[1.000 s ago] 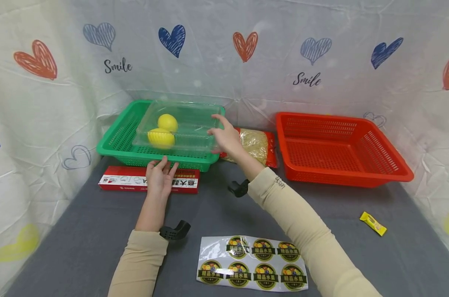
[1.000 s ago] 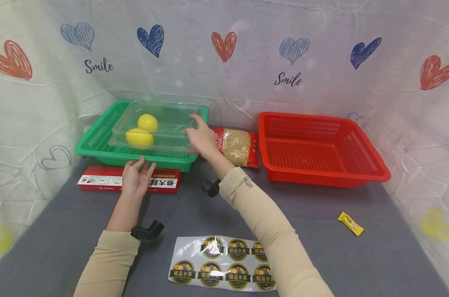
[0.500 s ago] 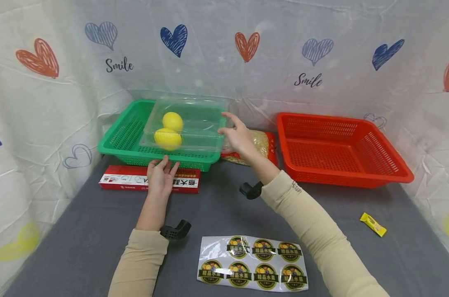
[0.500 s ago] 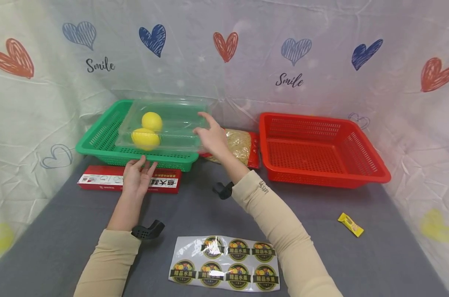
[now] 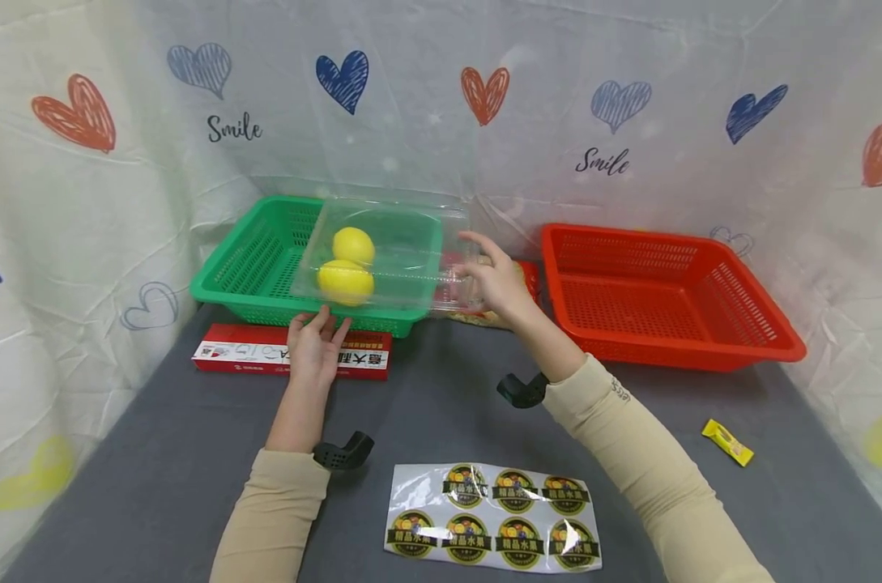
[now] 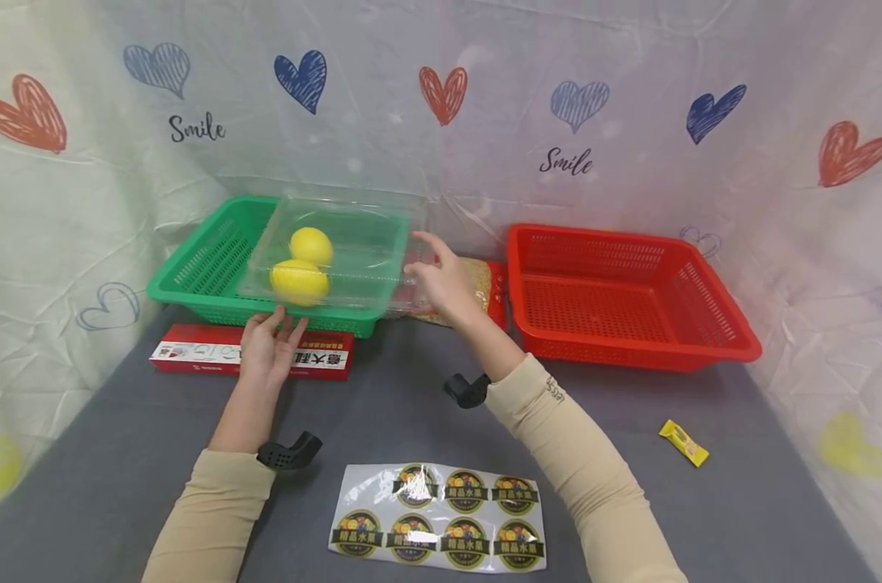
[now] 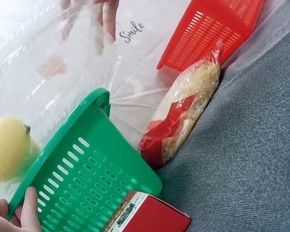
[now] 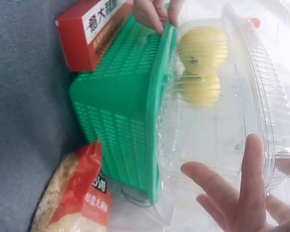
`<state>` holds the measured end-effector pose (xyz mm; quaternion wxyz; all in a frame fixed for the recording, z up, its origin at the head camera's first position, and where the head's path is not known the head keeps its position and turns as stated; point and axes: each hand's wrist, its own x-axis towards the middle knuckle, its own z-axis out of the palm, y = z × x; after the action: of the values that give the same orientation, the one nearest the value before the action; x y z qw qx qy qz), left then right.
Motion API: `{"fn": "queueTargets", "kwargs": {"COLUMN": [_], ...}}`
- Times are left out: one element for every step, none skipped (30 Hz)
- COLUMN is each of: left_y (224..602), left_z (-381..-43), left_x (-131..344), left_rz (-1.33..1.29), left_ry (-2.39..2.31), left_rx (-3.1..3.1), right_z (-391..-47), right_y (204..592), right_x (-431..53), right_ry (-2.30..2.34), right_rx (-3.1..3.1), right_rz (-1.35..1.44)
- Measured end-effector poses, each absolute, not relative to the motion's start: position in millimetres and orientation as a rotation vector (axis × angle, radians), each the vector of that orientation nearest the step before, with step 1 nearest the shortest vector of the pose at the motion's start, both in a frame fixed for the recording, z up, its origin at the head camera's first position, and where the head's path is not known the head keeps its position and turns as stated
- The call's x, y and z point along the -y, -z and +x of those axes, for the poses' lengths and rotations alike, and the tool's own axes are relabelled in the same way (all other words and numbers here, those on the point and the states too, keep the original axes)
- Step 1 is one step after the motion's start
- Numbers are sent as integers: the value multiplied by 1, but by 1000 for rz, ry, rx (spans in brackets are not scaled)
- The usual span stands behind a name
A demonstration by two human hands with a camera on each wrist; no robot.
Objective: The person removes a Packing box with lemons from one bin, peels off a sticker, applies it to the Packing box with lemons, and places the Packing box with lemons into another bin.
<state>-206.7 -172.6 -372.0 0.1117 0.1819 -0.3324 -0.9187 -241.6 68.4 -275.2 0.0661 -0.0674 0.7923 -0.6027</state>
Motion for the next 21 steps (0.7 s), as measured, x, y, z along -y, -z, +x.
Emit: {"fn": "queueTargets", "kwargs": {"left_y": [372,372,372,372,373,373,373,373,373,373,373,373,373,372,372,371,371,371,371,371,372], "left_z": [-206,-206,-206,-206,-206,-206,-206,-206,-206,-206,-206,-206,-205,-205,-205,-205,-205,-205,-205,-206,-207], "left_x": [173,173,173,173,173,174,174,174,174,174,174,174,174,173,173,173,173,173,173,173,173], "left_rz": [532,526,521,513,510,504,502,500,499,496,494,489,488,485,486,492,506,521,538,551,559], "left_ry": [2695,2693,2692,2690,2685,2680,2680,2682,2683,2686,2688,2692,2693,2693,2690,2688,2686,2683,2675,2670,2667], "left_rx": [981,991,999,1005,1009,1013,1005,998,995,989,986,988,992,999,1004,1011,1014,1023,1036,1042,1040], "right_z": [-240,-239,-237,-236,-235,-233,-232,-230,-229,-227,-225,-224,-222,-220,-217,-215,-212,-209,-207,-204,-201], "right_y": [276,276,277,277,278,278,278,279,279,279,280,281,281,282,282,283,283,284,285,287,288], "right_x": [-71,-74,-76,-79,-81,-83,-86,-89,-91,-94,-97,-101,-104,-108,-111,-115,-119,-123,-126,-130,-133], "right_ry": [1813,1802,1798,1796,1789,1794,1802,1813,1825,1836,1852,1874,1877,1878,1875,1871,1864,1856,1852,1851,1849], "right_rx": [-2397,-2409,-2415,-2419,-2426,-2416,-2400,-2380,-2361,-2342,-2319,-2290,-2284,-2280,-2283,-2287,-2288,-2287,-2283,-2279,-2277], "right_rz": [-198,-195,-192,-192,-198,-202,-206,-208,-208,-207,-198,-192,-194,-197,-206,-215,-224,-233,-239,-241,-242]}}
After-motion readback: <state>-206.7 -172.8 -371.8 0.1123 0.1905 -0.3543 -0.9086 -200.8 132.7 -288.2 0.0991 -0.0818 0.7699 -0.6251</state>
